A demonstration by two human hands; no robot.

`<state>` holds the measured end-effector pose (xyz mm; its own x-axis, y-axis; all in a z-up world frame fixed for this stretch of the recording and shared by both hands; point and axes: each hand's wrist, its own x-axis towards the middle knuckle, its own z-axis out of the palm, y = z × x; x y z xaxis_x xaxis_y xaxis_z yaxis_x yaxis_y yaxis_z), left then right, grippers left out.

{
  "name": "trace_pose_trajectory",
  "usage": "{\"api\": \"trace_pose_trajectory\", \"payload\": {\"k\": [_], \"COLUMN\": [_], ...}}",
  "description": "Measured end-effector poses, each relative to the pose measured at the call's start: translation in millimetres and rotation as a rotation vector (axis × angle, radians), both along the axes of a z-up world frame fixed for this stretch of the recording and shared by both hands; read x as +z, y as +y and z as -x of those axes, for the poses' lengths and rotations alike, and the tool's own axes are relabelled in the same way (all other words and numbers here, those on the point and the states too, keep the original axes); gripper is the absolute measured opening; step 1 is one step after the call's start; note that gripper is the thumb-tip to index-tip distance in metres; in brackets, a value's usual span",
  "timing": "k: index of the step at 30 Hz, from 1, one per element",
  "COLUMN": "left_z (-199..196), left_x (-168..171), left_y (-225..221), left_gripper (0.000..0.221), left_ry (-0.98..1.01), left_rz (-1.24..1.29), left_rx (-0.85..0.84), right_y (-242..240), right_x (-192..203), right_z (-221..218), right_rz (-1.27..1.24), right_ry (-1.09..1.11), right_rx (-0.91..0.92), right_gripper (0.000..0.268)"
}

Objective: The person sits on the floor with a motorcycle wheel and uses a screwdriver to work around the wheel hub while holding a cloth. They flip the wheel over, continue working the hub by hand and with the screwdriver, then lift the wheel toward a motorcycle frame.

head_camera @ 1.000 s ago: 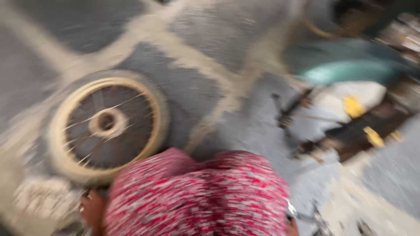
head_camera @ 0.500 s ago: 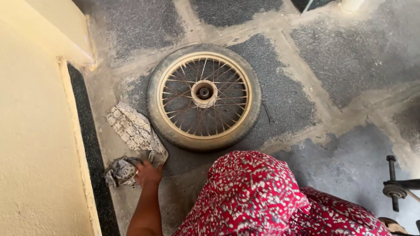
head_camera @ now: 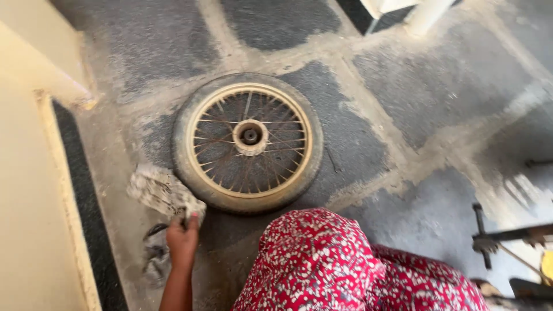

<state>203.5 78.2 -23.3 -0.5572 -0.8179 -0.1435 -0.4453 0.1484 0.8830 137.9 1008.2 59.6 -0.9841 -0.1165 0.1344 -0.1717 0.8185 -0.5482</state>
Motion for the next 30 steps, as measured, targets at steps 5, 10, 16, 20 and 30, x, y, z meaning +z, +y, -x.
{"api": "trace_pose_trajectory", "payload": {"k": [5,10,16,20,30], "left_z": [26.7,60.6,110.0,123.1,133.2], "left_x": [145.3,213.0,265.3,242.3,256.9], "left_y": [26.6,67.8,128.6,149.3,178.8], "left_gripper": [0.028,0.023,0.025,0.026,0.042], "left_ry": [0.329,0.63,0.555,0.49,0.229], "left_rz": [-0.134,-0.295,-0.001,0.266,0.581], "left_rx": [0.031,-0.255,-0.572,-0.636,-0.709], "right_y": [-272.9,-482.0,-531.7,-515.7,-481.8], "right_x": [188.2,298.9,274.8,287.6,301.6], "right_z": [48.7,84.8,78.3,74.6,66.9], "right_rz": [0.045,0.001,-0.052,-0.057,-0.045], "right_ry": [0.07,0.332,0.409,0.286,0.265], "right_rx": [-0.154,0.289,0.458,0.482,0.48], "right_gripper": [0.075,0.051,0.058,0.055,0.063]}}
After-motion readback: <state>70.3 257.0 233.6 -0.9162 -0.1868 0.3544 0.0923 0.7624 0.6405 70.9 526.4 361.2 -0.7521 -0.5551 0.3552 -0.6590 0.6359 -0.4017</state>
